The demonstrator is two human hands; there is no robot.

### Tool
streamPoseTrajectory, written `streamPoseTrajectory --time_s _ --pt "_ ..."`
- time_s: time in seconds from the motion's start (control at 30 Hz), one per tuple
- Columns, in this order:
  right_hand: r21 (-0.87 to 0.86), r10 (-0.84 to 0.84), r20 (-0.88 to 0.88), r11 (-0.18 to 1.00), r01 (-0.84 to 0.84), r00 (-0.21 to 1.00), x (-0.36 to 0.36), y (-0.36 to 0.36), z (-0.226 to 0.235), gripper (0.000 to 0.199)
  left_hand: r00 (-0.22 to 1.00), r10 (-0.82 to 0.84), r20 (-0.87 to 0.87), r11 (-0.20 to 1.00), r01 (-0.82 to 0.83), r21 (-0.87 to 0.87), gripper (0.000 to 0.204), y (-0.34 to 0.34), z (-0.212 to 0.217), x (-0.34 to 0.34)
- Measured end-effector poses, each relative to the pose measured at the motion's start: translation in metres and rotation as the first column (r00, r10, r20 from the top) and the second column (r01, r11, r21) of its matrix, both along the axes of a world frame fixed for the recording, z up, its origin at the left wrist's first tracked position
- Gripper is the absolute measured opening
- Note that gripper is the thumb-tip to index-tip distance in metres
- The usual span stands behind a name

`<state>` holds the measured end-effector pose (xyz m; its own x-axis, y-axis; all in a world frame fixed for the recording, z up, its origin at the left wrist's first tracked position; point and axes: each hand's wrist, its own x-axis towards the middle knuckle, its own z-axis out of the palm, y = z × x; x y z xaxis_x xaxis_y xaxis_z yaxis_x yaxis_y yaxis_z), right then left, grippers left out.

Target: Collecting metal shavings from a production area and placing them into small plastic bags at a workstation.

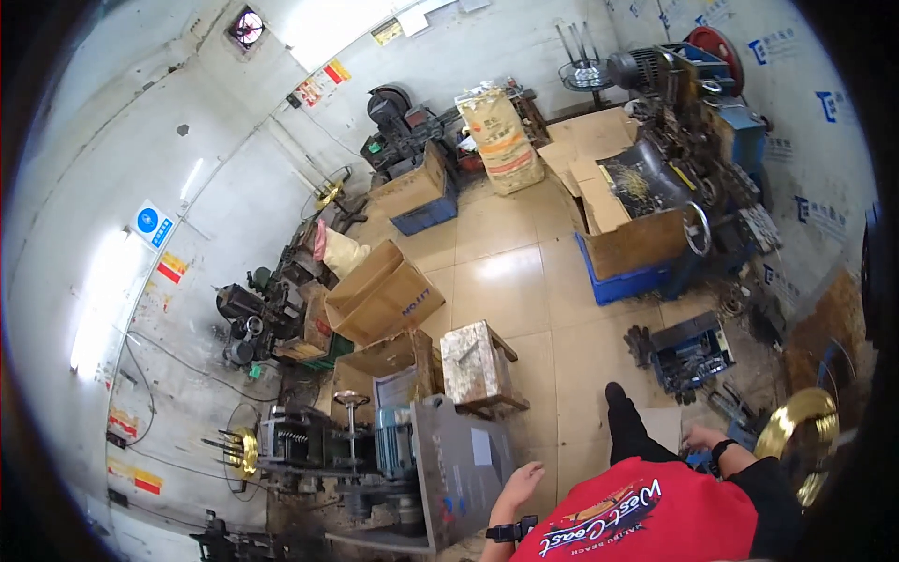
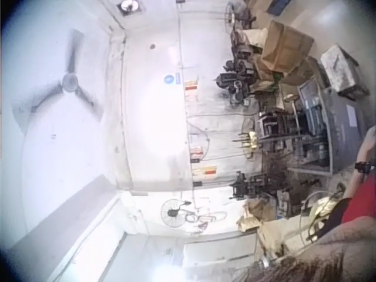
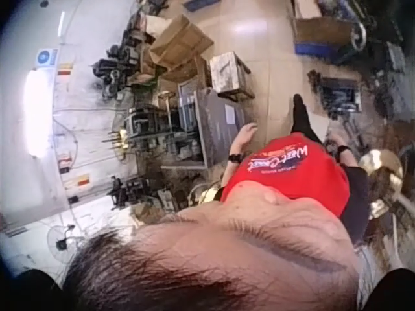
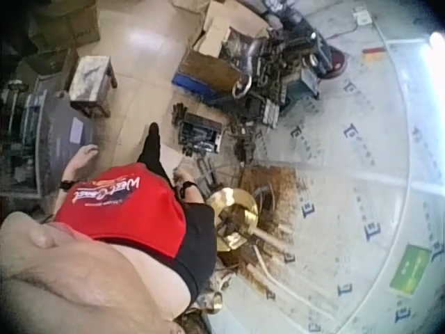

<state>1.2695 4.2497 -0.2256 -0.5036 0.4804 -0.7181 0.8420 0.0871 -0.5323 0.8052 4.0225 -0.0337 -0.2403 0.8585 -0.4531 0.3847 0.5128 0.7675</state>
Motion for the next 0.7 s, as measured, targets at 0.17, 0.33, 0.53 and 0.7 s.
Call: streamPoseTrajectory --time_s 0.17,0.33,0.53,0.7 --pt "-0.162 -0.064 0.393 0.977 0.137 0.917 -0.035 0.163 -0.028 0.021 0.972 0.217 0.086 0.965 -0.201 -0.166 0.037 0.082 -0.030 -0.071" --pt "-0.002 0.292 0.394 0.948 -0.317 0.872 -0.153 0.331 -0.007 0.026 0.968 0.238 0.077 0.958 -0.221 -0.183 0.037 0.166 0.023 -0.143" --pt "0.132 0.213 0.112 0.965 -0.227 0.971 -0.345 0.452 0.096 0.035 0.574 0.758 0.311 0.637 -0.754 -0.161 0.032 0.234 -0.008 -0.232" --pt "0.040 0.300 0.047 0.952 -0.302 0.953 -0.451 0.535 0.092 0.040 0.814 0.565 0.137 0.796 -0.494 -0.350 0.032 0.307 -0.075 -0.317"
